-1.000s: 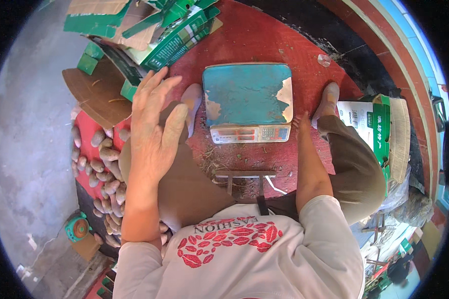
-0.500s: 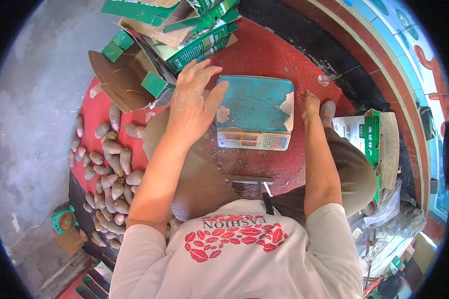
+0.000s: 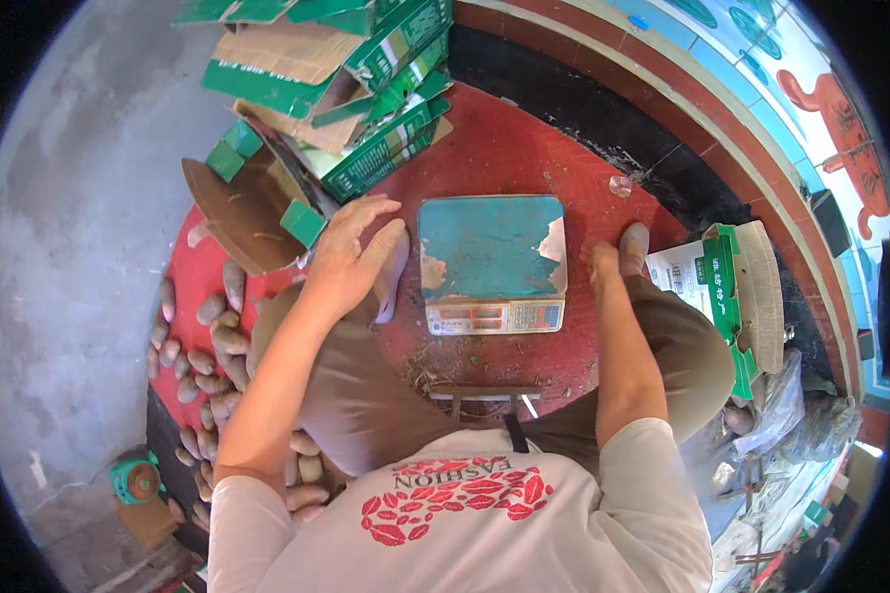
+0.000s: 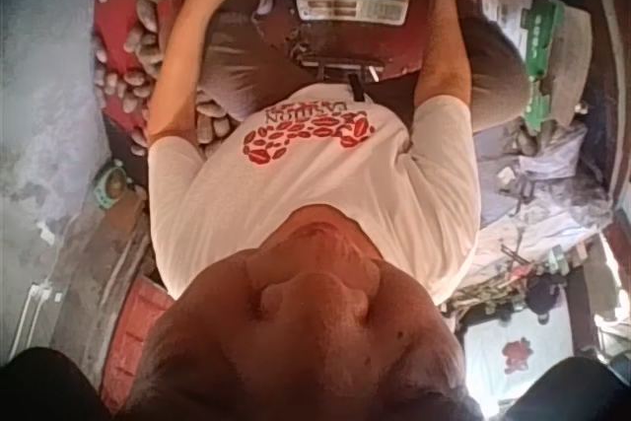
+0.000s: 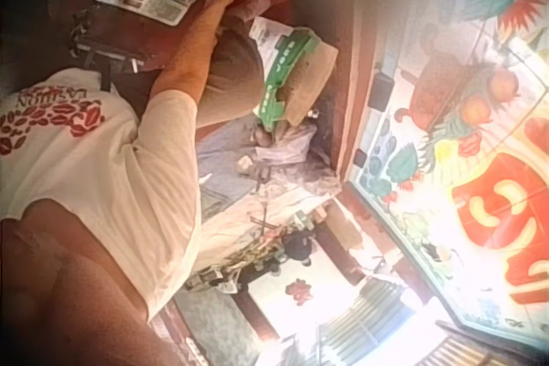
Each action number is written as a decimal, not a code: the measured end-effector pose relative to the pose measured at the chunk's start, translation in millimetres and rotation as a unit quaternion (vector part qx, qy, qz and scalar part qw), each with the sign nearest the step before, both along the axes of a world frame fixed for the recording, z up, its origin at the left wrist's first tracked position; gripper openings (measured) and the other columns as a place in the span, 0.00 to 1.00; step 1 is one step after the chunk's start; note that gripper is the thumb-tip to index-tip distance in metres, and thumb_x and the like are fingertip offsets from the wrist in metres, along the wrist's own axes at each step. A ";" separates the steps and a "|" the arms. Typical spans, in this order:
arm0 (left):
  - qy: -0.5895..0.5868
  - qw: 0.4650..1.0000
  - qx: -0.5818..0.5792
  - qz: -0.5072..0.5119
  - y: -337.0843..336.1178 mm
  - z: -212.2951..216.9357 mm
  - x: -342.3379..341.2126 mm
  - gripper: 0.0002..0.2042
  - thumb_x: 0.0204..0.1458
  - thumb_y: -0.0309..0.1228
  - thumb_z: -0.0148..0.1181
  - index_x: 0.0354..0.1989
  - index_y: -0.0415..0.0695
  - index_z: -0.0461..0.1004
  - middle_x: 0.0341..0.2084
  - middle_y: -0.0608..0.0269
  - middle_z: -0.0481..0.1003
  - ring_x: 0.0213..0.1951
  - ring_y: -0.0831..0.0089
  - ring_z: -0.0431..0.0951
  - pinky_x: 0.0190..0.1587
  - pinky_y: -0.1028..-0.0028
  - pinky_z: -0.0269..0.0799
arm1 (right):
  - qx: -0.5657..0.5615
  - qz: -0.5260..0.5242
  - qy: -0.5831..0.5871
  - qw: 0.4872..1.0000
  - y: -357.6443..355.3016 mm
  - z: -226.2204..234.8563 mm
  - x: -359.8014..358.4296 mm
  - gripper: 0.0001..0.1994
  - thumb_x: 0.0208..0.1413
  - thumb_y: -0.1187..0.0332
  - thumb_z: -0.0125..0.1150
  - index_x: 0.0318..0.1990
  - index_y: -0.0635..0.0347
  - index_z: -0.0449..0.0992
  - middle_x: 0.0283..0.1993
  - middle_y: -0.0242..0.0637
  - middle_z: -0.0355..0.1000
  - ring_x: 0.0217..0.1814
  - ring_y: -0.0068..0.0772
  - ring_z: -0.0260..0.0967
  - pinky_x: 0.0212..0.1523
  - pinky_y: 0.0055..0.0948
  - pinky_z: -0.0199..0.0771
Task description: Picking up sweet potatoes from a pile on the floor and packing them into green cardboard boxes placed on a scale.
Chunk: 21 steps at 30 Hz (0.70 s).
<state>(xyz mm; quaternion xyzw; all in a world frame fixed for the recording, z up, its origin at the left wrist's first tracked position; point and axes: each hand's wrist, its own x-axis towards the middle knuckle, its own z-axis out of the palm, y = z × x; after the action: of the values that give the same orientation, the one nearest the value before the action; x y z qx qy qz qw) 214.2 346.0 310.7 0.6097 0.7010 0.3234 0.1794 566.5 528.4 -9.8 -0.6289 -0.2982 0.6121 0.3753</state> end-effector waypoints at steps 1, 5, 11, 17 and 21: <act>-0.082 0.995 -0.050 0.000 13.1 -8.5 1.8 0.16 0.55 0.39 0.54 0.45 0.40 0.73 0.48 0.49 0.72 0.52 0.57 0.70 0.55 0.66 0.62 | 0.029 0.019 -0.052 0.998 -2.1 -33.6 15.9 0.12 0.56 0.62 0.51 0.33 0.62 0.76 0.30 0.37 0.74 0.26 0.34 0.71 0.24 0.34 0.69; -0.216 0.961 -0.173 0.019 81.8 -113.8 15.5 0.13 0.57 0.36 0.53 0.45 0.41 0.73 0.41 0.64 0.74 0.43 0.76 0.70 0.49 0.75 0.65 | 0.095 0.144 -0.326 0.930 -7.5 -113.2 77.0 0.19 0.58 0.59 0.46 0.37 0.69 0.76 0.37 0.50 0.75 0.34 0.47 0.74 0.37 0.40 0.72; 0.011 0.946 -0.285 0.157 44.4 -311.6 -86.3 0.26 0.59 0.51 0.44 0.47 0.37 0.70 0.37 0.55 0.75 0.43 0.62 0.72 0.48 0.65 0.65 | 0.014 0.121 -0.165 0.979 -27.0 -23.0 -58.7 0.26 0.60 0.52 0.42 0.43 0.71 0.74 0.45 0.59 0.72 0.51 0.56 0.69 0.51 0.41 0.66; -0.378 0.776 -0.382 0.331 55.7 -349.7 26.4 0.27 0.56 0.56 0.44 0.47 0.42 0.69 0.31 0.54 0.72 0.31 0.56 0.75 0.32 0.58 0.72 | -0.076 0.078 -0.131 0.985 -19.3 -85.6 -12.3 0.37 0.60 0.42 0.33 0.52 0.75 0.69 0.55 0.65 0.64 0.61 0.58 0.59 0.60 0.39 0.57; -0.429 0.696 -0.386 0.427 59.6 -357.1 10.9 0.31 0.52 0.63 0.44 0.46 0.46 0.69 0.24 0.58 0.70 0.22 0.60 0.72 0.21 0.59 0.69 | -0.097 0.062 -0.131 0.985 -15.5 -86.4 -25.4 0.39 0.59 0.40 0.33 0.52 0.74 0.69 0.55 0.64 0.64 0.61 0.58 0.60 0.60 0.40 0.57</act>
<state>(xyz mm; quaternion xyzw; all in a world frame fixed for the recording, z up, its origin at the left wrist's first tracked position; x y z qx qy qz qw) 225.1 405.6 -46.3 -0.0828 0.7960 0.2926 0.5233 541.1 512.9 -96.2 -0.7174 -0.3226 0.5726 0.2311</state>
